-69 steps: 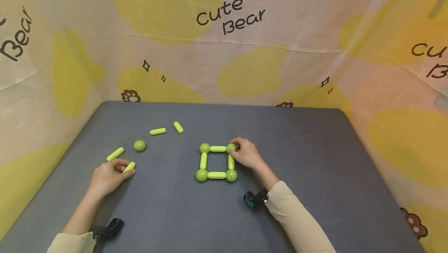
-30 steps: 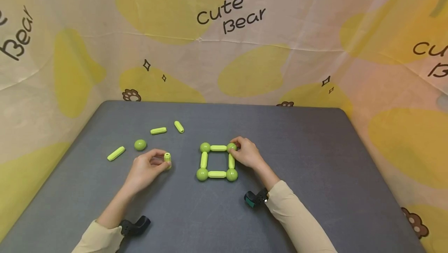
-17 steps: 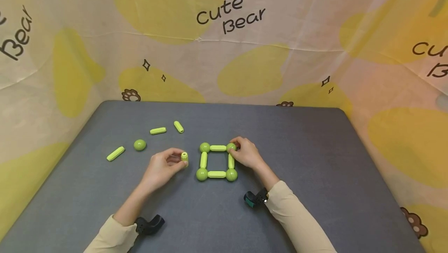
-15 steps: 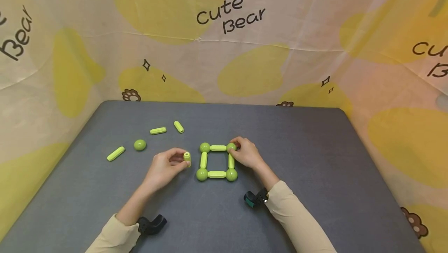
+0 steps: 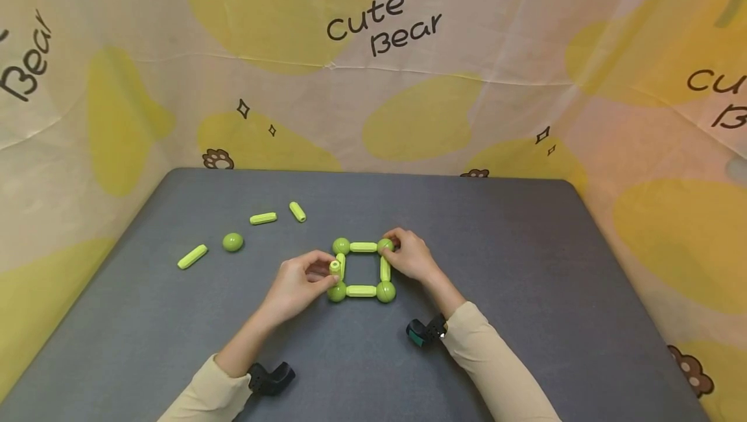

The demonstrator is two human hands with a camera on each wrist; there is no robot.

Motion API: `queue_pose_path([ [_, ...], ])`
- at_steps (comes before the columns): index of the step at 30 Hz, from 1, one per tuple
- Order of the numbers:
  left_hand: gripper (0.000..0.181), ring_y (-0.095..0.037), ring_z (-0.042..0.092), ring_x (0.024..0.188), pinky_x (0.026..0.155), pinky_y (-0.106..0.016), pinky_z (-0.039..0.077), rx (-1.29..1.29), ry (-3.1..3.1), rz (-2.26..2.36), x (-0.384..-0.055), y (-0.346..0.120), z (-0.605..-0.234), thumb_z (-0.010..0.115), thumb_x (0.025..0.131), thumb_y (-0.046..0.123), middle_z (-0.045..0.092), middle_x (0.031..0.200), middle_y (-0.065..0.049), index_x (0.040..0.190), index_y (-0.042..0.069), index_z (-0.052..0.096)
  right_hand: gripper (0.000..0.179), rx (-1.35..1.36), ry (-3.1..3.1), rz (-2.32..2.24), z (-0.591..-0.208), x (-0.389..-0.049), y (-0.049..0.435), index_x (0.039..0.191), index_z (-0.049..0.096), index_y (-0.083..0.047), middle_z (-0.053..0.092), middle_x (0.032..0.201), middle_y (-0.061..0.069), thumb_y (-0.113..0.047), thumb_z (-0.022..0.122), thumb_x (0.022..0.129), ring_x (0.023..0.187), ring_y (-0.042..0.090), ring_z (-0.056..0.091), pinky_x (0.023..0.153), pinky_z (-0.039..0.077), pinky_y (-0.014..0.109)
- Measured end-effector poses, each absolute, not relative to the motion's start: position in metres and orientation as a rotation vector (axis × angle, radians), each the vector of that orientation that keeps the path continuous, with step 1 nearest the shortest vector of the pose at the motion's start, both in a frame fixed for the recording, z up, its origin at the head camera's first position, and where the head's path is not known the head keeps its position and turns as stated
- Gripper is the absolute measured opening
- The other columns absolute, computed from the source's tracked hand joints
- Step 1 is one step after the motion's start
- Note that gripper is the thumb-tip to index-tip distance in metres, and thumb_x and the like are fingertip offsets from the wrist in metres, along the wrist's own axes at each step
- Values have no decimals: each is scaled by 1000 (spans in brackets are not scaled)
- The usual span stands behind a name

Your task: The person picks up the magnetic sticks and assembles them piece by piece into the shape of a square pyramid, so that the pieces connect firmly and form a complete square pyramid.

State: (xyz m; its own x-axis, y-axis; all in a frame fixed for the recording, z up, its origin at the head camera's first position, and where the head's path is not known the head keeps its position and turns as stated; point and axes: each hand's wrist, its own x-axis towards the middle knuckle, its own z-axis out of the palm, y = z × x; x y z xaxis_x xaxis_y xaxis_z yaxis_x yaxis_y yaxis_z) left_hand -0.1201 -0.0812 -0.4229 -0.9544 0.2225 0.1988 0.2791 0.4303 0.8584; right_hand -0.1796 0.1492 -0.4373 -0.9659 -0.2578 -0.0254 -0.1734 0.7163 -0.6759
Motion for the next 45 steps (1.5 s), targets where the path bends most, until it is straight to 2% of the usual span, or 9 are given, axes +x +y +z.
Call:
queue_pose_path([
  [18,22,-14,66,80,65,-19,52,-520,-2603,-1677,-116,-83,-428,73,74,0,66,87,-4,91,8,62,29,-337,2793,-1088,-436,-179,149,114,59,-5,61,101,11,-18,60,88,87,22,57,72,48,36],
  [23,22,-15,66,81,67,-20,53,-557,-2610,-1705,-116,-86,-428,72,75,1,65,88,-5,93,8,62,29,-413,2815,-1124,-434,-177,150,111,60,-3,61,96,11,-19,59,87,82,22,58,69,47,34],
  [30,28,-14,66,84,70,-21,52,-549,-2696,-1659,-118,-101,-427,73,75,4,67,93,-2,100,11,64,44,-389,2806,-1118,-432,-170,154,126,50,-1,59,108,19,-20,60,88,82,23,59,69,48,36],
  [37,26,-16,66,85,70,-24,53,-480,-2744,-1554,-133,-116,-421,72,77,6,67,99,-8,101,6,65,44,-282,2856,-1128,-427,-151,157,124,49,-2,54,109,20,-17,63,85,80,21,60,68,49,33],
  [45,25,-13,66,85,69,-29,52,-367,-2834,-1423,-165,-116,-426,72,78,16,68,100,-4,102,10,67,40,-230,2819,-1139,-428,-129,154,117,51,-1,56,102,13,-18,65,84,78,17,60,68,49,31],
])
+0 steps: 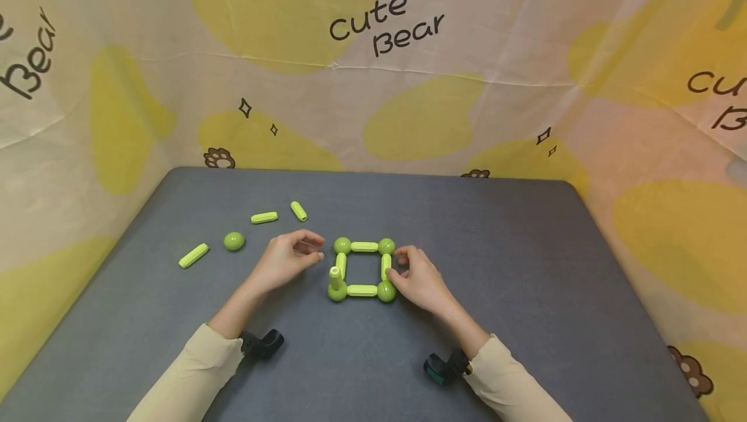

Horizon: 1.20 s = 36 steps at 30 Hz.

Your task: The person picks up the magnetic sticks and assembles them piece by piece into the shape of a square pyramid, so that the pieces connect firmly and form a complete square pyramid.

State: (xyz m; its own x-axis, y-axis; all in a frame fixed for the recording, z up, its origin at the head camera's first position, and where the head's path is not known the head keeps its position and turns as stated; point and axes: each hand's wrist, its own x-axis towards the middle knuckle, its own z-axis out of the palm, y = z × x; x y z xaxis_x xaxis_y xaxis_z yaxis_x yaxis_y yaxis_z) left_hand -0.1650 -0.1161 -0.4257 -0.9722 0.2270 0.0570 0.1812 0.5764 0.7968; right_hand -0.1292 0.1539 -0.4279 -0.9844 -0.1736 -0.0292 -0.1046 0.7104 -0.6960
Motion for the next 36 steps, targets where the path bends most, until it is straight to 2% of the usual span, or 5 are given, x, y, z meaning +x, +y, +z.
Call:
queue_pose_path([
  [8,28,-16,66,88,70,-30,53,377,2710,1361,-187,-104,-430,71,79,16,67,105,-4,106,9,67,51,-209,2762,-1120,-430,-119,149,125,47,-1,60,103,10,-23,66,83,76,12,58,64,47,27],
  [19,30,-16,66,89,71,-28,52,459,2644,1356,-198,-95,-437,70,80,16,67,108,-4,109,10,67,64,-215,2724,-1088,-431,-118,145,134,39,-1,59,104,9,-23,68,81,69,7,55,60,46,25],
  [25,32,-15,65,89,71,-27,51,483,2636,1313,-201,-92,-439,70,81,16,67,109,-3,112,11,66,63,-264,2720,-1080,-432,-121,147,134,39,0,59,101,9,-22,67,82,68,7,55,60,45,25],
  [36,21,-13,64,80,66,-26,49,490,2745,1224,-196,-92,-436,71,79,19,69,95,-2,99,12,70,51,-365,2772,-1038,-429,-133,153,129,49,0,63,101,11,-19,65,84,80,16,60,68,49,31],
])
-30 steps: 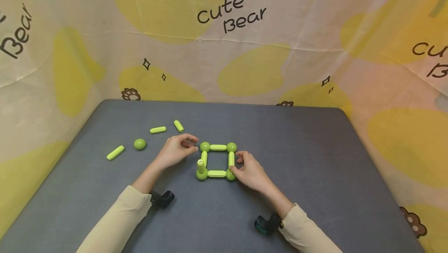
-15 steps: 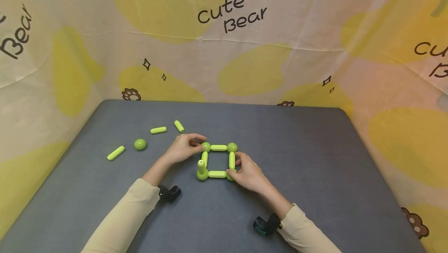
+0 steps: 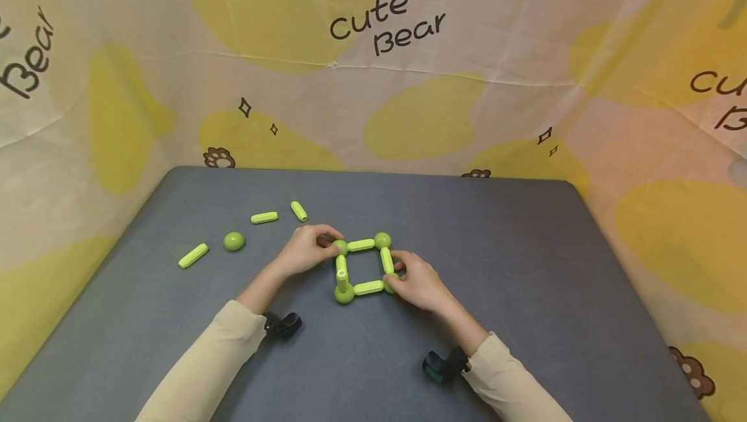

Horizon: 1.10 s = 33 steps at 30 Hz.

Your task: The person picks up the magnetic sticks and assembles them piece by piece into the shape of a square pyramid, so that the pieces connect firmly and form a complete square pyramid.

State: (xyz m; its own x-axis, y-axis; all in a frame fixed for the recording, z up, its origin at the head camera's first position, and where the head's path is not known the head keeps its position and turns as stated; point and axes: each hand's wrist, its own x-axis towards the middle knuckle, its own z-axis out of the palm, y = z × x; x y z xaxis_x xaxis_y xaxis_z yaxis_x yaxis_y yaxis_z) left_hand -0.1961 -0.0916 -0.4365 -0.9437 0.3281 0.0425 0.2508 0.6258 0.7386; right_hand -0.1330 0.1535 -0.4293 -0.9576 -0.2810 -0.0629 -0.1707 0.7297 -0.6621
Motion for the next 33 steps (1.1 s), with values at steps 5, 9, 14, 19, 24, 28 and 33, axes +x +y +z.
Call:
queue_pose_path([
  [5,17,-11,62,76,66,-26,49,452,2779,1231,-189,-93,-436,72,78,18,69,88,-1,93,13,70,42,-372,2794,-1035,-429,-140,157,122,56,-2,63,100,10,-18,63,84,81,18,60,68,48,31],
  [9,16,-9,61,72,65,-25,48,459,2808,1243,-184,-93,-437,73,76,16,68,82,0,91,12,69,36,-346,2812,-1025,-431,-145,158,117,60,-3,64,100,10,-19,62,84,81,17,59,68,47,30],
  [14,15,-9,61,72,64,-25,49,478,2813,1248,-177,-94,-437,72,76,15,68,83,0,91,12,69,31,-327,2825,-1043,-432,-150,161,112,63,-4,64,98,9,-20,61,85,78,15,57,65,45,28],
  [19,16,-8,61,72,64,-25,49,500,2801,1216,-170,-96,-435,72,77,17,67,88,1,92,13,69,27,-308,2831,-1052,-433,-154,164,108,65,-7,65,97,8,-22,61,86,76,15,57,63,44,28],
  [24,17,-7,61,72,64,-23,49,530,2800,1187,-162,-98,-436,74,76,18,66,88,1,92,14,68,25,-249,2822,-1066,-435,-158,165,107,65,-9,65,96,7,-24,59,88,75,15,56,62,44,28],
  [28,17,-8,61,72,63,-22,49,551,2780,1199,-155,-99,-435,74,75,15,66,89,0,91,13,68,23,-239,2815,-1068,-436,-160,165,106,65,-10,65,96,6,-25,58,89,77,15,57,63,44,28],
  [33,18,-9,62,73,63,-21,50,552,2771,1208,-150,-100,-433,74,75,14,66,90,-1,92,12,68,22,-251,2812,-1074,-434,-160,164,104,66,-11,65,94,6,-24,58,89,74,14,55,61,43,27],
])
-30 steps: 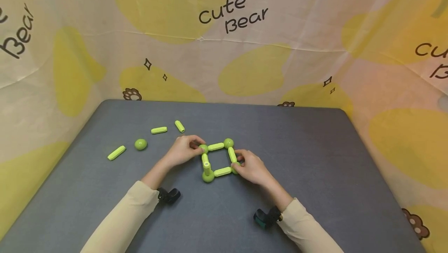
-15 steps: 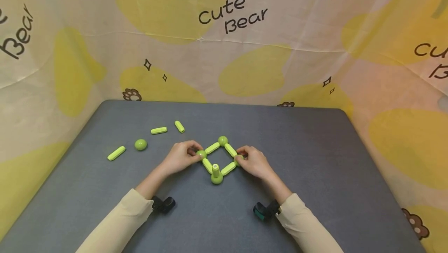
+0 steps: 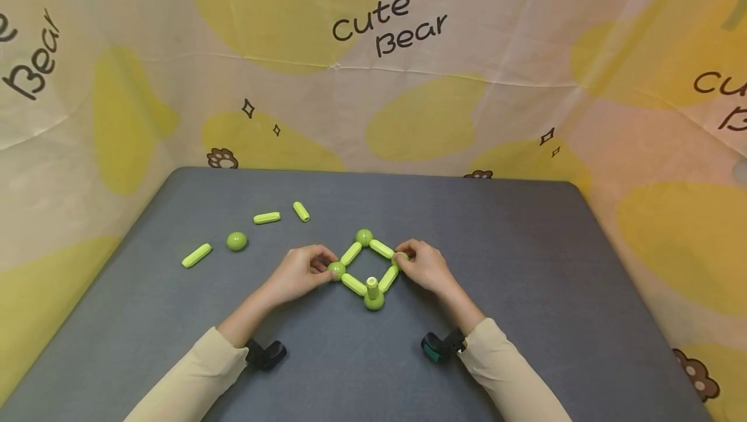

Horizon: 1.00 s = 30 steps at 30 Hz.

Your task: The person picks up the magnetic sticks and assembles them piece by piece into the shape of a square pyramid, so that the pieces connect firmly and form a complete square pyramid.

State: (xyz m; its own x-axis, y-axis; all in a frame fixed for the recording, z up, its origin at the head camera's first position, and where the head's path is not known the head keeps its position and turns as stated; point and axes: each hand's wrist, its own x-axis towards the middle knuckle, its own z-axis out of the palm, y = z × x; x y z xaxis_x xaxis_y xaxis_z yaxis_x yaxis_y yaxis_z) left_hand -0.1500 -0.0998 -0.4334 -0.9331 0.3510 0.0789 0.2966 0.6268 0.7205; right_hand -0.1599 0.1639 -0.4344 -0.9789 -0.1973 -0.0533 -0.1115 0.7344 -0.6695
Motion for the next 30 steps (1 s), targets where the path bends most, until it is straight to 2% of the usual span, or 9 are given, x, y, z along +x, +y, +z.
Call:
queue_pose_path([
  [11,17,-8,62,73,63,-20,49,572,2781,1214,-145,-103,-434,73,75,12,65,90,-1,92,12,68,18,-275,2794,-1076,-433,-156,162,101,67,-11,62,86,3,-23,59,88,66,12,49,57,40,27],
  [22,18,-10,63,75,64,-20,50,558,2797,1268,-146,-113,-437,73,76,11,65,92,-2,93,12,68,19,-302,2804,-1078,-434,-156,162,101,67,-11,62,85,3,-23,60,88,66,12,50,57,40,27],
  [30,18,-15,66,78,65,-27,53,429,2924,1372,-151,-141,-430,71,79,11,66,94,-5,96,8,67,19,-293,2803,-1076,-437,-157,162,101,66,-11,63,86,3,-23,59,89,67,12,51,58,41,27],
])
